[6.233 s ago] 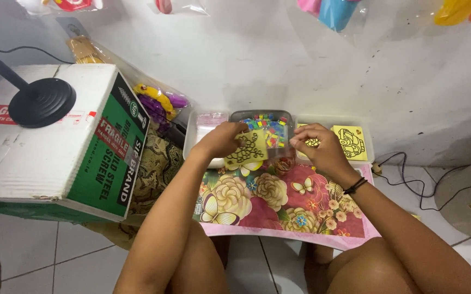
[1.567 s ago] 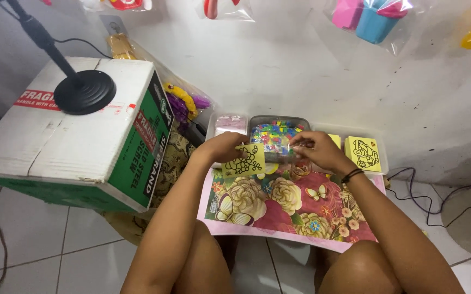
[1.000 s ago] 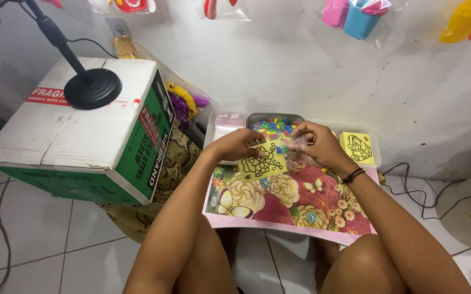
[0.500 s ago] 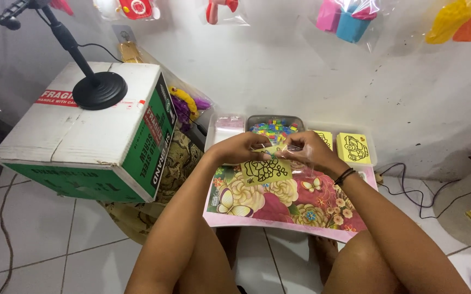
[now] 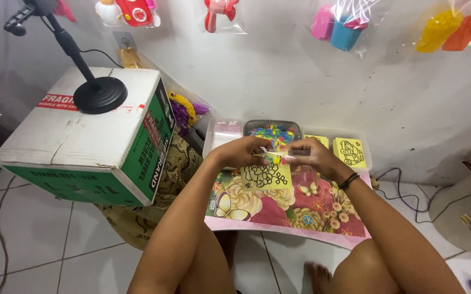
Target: The person sits on the floor and packs small craft kits into clear plastic bags. They place a yellow card with a black line drawing and a handful of colorful plastic pieces into each bag, then seal it and set it aside. The person repeats this process for multiple kits, arranging the finished packages on the floor.
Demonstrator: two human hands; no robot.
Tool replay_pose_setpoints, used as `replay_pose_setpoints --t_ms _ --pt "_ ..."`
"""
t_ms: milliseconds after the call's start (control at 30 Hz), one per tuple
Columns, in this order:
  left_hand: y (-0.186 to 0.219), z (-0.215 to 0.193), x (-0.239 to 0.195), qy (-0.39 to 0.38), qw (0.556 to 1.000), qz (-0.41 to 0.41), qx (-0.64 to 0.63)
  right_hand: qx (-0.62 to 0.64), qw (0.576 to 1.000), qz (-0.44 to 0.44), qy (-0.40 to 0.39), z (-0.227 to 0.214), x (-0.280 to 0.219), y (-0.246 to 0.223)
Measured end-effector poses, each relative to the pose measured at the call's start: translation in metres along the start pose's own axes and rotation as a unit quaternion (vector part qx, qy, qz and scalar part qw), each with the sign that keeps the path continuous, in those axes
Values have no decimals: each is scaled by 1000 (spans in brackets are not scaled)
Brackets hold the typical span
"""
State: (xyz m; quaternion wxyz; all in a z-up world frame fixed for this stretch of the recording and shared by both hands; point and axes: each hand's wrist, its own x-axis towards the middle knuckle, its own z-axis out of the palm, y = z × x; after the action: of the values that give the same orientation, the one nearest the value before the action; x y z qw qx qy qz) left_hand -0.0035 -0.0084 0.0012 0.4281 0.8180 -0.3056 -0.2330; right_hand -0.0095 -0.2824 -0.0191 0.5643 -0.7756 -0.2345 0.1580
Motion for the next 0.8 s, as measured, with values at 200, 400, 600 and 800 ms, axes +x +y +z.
replay_pose_setpoints --t_ms 200,400,600,800 --pt "17 5 -4 -31 998 -46 -5 -10 1000 2 -11 3 -10 16" --pt "19 10 17 -32 997 -59 34 42 998 27 30 1 -13 18" --pt "0 26 47 -39 997 -24 64 72 997 37 9 -7 -9 42" --pt "21 30 55 -6 996 -77 54 76 996 37 38 -15 -12 17"
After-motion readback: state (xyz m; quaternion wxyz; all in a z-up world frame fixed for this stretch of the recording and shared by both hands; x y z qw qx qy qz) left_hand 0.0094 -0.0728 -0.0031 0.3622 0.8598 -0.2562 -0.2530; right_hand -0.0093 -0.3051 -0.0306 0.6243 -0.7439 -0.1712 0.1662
